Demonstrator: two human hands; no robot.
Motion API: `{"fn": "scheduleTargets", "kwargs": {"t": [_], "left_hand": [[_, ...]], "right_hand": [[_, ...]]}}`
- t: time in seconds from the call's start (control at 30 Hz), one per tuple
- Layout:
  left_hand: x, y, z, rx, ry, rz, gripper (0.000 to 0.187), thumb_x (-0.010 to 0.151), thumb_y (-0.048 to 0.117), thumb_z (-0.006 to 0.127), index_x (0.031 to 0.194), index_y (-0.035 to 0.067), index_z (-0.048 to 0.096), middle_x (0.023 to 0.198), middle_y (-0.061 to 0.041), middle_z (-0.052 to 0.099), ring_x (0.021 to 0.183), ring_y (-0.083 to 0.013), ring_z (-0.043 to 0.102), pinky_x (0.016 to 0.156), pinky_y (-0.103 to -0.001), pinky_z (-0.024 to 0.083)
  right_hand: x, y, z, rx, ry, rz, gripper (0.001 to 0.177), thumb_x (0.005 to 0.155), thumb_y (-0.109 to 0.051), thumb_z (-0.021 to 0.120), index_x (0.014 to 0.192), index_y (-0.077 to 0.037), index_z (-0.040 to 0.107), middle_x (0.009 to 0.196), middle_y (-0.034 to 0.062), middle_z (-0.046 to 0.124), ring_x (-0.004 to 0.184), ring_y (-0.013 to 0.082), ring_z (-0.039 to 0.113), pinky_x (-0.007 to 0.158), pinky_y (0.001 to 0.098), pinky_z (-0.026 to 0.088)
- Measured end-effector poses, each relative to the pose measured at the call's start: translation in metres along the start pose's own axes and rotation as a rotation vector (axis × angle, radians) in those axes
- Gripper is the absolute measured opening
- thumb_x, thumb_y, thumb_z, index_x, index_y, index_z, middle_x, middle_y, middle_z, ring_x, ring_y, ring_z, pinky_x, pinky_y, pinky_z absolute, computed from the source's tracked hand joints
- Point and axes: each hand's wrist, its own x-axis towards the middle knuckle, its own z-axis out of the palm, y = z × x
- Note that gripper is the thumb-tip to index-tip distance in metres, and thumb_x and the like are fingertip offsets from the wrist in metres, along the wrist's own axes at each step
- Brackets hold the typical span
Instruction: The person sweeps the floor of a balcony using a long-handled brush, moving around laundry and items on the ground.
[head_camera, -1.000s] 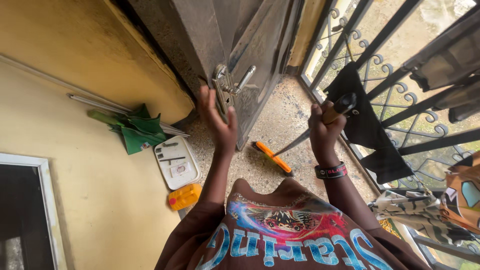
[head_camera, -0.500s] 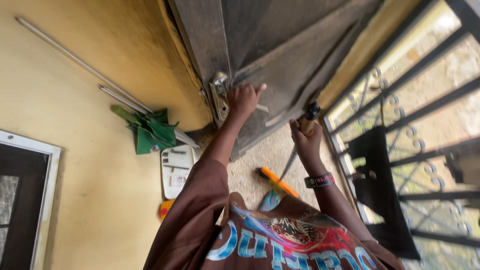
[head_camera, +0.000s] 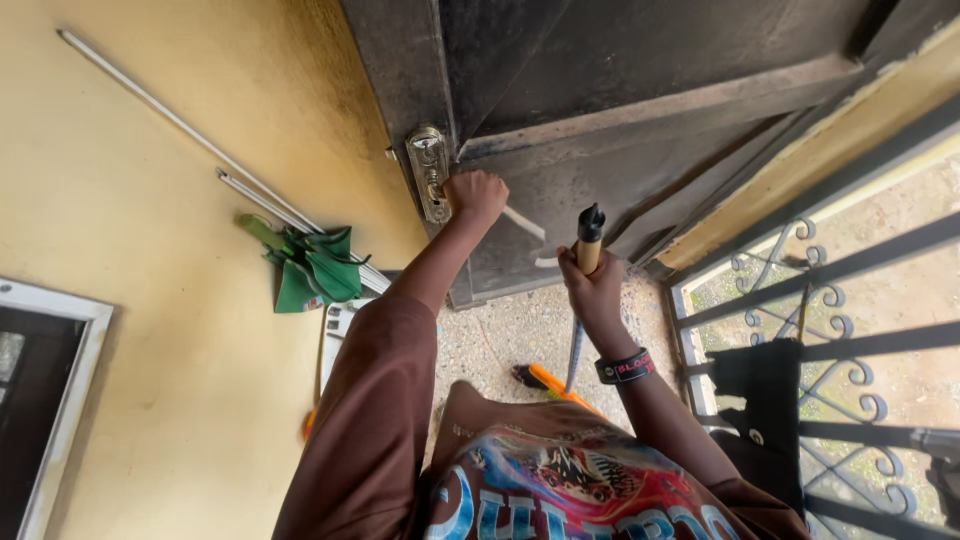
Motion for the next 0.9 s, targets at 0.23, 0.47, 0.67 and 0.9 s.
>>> {"fn": "scheduleTargets", "kwargs": {"t": [0.23, 0.47, 0.67, 0.9], "left_hand": [[0.058, -0.024, 0.005, 0.124, -0.133, 0.022, 0.034, 0.095, 0.029, 0.052, 0.074, 0.019, 0.076, 0.07, -0.006, 0.072, 0.06, -0.0215, 0.069, 0.042, -0.04, 0.042], [0.12, -0.042, -0.001, 0.113, -0.121, 0.071, 0.036, 0.097, 0.034, 0.052, 0.076, 0.02, 0.077, 0.072, -0.005, 0.073, 0.065, -0.0219, 0.071, 0.046, -0.041, 0.043], [0.14, -0.062, 0.018, 0.1, 0.007, 0.238, 0.042, 0.095, 0.038, 0.055, 0.06, 0.021, 0.069, 0.054, 0.001, 0.059, 0.045, -0.0161, 0.051, 0.038, -0.037, 0.036], [0.128, -0.077, 0.028, 0.049, 0.301, 0.416, 0.057, 0.102, 0.038, 0.051, 0.047, 0.023, 0.056, 0.041, 0.006, 0.04, 0.034, -0.0103, 0.029, 0.039, -0.033, 0.026]], "right_hand": [[0.037, 0.01, 0.034, -0.115, 0.024, -0.025, 0.032, 0.093, -0.017, 0.074, 0.071, -0.001, 0.057, 0.058, 0.0033, 0.057, 0.05, 0.0091, 0.048, 0.046, 0.0288, 0.037], [0.069, 0.024, 0.052, -0.09, 0.035, -0.01, 0.023, 0.091, -0.017, 0.072, 0.075, -0.002, 0.064, 0.06, 0.0036, 0.062, 0.049, 0.0095, 0.052, 0.047, 0.0281, 0.039], [0.098, 0.033, 0.066, -0.163, 0.048, 0.049, 0.029, 0.092, -0.018, 0.074, 0.072, 0.0, 0.063, 0.058, 0.0048, 0.059, 0.048, 0.0107, 0.05, 0.045, 0.0311, 0.038], [0.097, 0.026, 0.082, -0.114, 0.012, 0.013, 0.029, 0.092, -0.017, 0.073, 0.072, 0.0, 0.062, 0.056, 0.0044, 0.058, 0.048, 0.0092, 0.049, 0.045, 0.0303, 0.037]]}}
